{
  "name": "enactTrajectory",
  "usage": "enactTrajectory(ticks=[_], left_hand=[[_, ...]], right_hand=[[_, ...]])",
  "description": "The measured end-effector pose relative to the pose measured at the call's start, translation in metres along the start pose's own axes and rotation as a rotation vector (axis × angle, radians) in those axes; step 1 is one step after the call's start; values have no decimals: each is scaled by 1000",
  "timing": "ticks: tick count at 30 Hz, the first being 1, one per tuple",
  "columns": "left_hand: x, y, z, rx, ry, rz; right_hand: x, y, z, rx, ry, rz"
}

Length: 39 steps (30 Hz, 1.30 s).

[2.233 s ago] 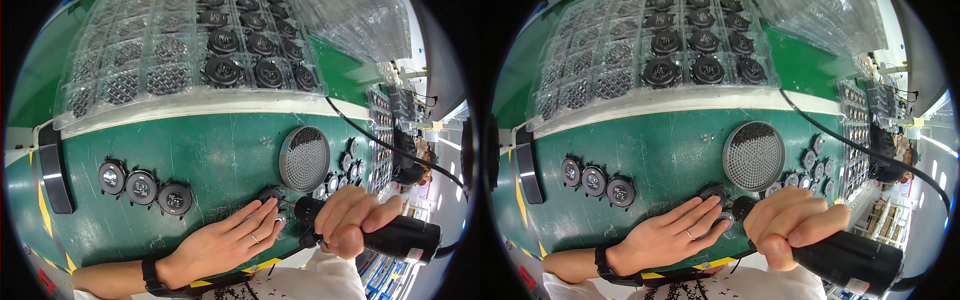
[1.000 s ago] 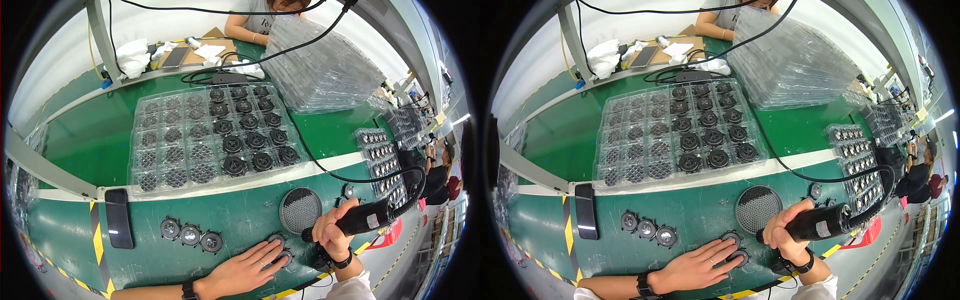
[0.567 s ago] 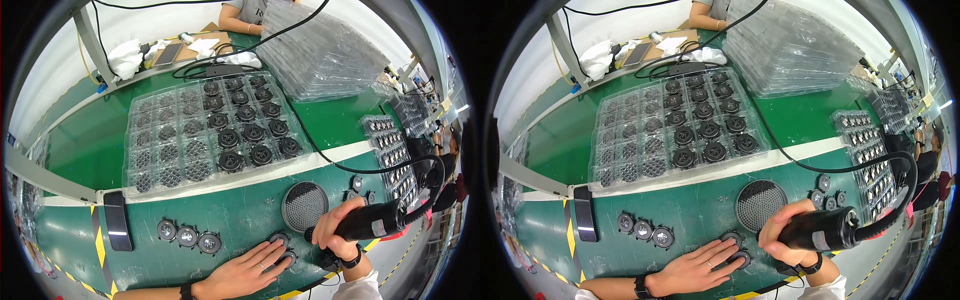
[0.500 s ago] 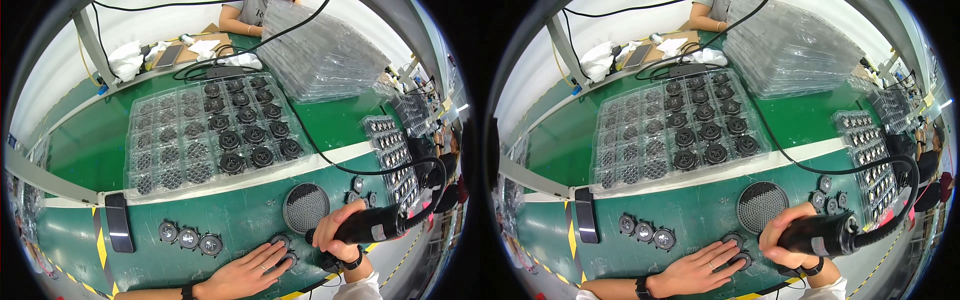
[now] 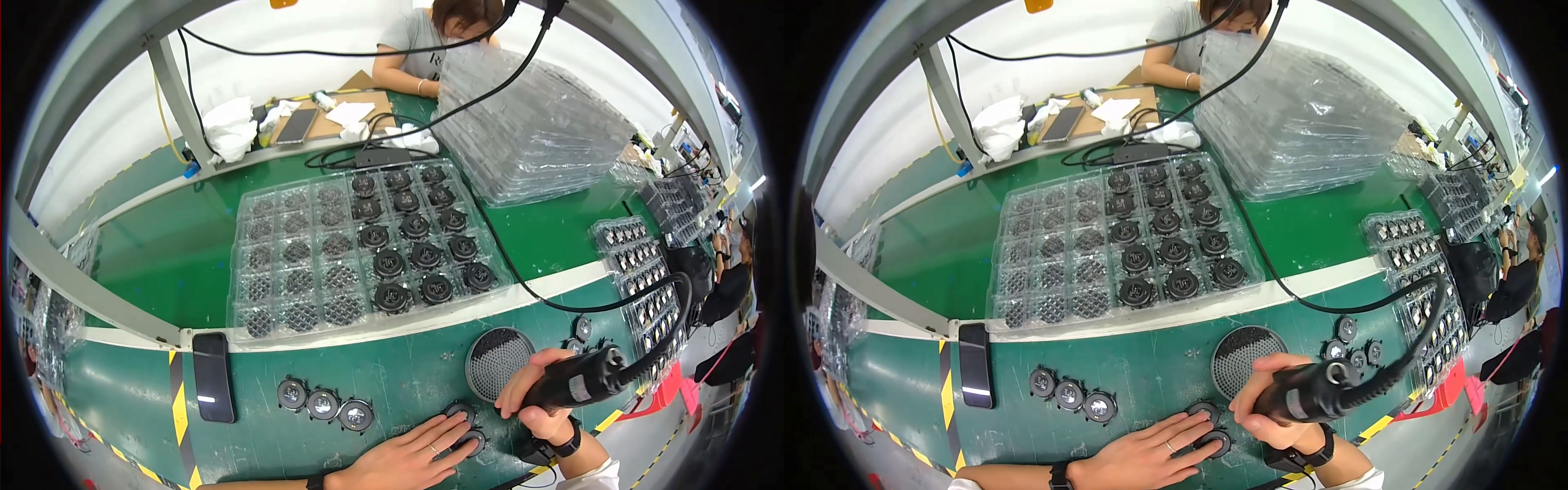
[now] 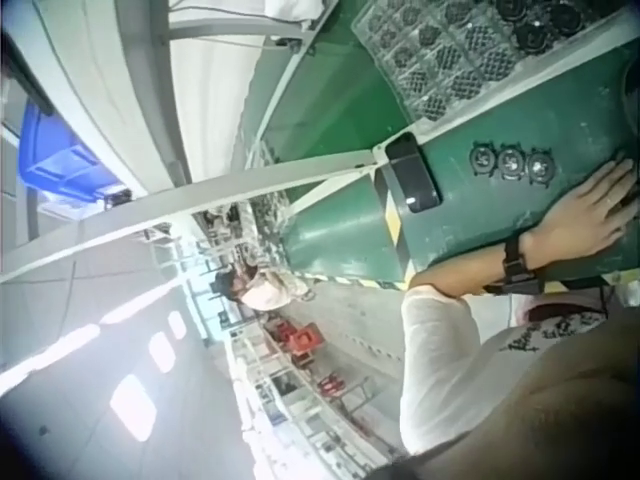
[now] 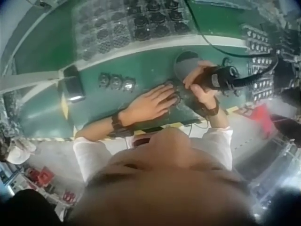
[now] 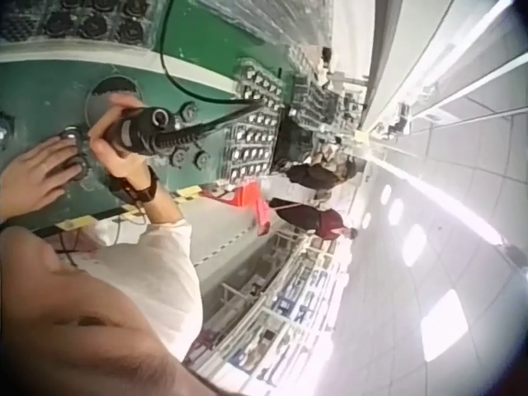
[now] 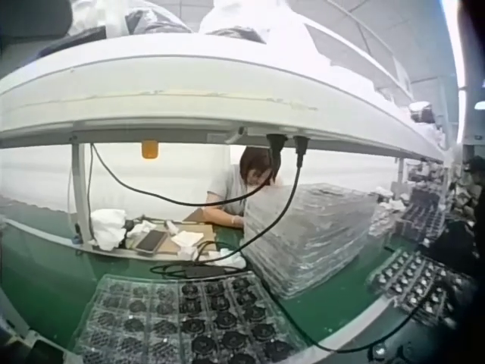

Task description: The person uses an electric screwdriver to pick up screws from a tray and drive them into the back of several smartwatches, moving each one aside after completion.

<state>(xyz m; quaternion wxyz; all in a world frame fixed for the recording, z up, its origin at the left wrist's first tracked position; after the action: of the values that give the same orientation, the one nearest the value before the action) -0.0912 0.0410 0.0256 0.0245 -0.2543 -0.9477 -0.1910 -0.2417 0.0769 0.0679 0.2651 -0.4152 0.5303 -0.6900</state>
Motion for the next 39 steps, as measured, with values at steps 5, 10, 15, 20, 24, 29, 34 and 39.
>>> enactTrajectory(ticks=[5,10,15,20,24,29,34,39], left_hand=[[-5,8,-17,-58,215,16],[-1,7,-12,-87,191,9],[-2,-3,6,-21,155,4],[2,-5,7,-7,170,24],[2,-4,11,29,173,23],[-3,-4,9,51,178,10],[-3,-5,6,90,164,3],[-2,-7,12,50,188,6]], right_hand=[[-7,2,2,128,-8,-1],[-12,2,-6,44,123,18],[-10,-15,-11,105,240,-60],[11,-44,-24,147,344,-193],[12,-28,-32,17,340,-207],[14,-24,-25,-26,304,-201],[14,-20,-25,-18,275,-185],[14,-13,-27,-45,267,-163]])
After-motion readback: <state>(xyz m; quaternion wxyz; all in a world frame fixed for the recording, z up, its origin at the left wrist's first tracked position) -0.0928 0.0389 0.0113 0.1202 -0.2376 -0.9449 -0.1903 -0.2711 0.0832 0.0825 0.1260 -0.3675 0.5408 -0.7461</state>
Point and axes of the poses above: each hand's wrist, its own x-axis towards the middle knuckle, its own z-axis out of the palm, y = z × x, the point moved 10 cm from there along x, towards the middle knuckle, and after that the axes turned 9 degrees about z, right-handed, at the moved point
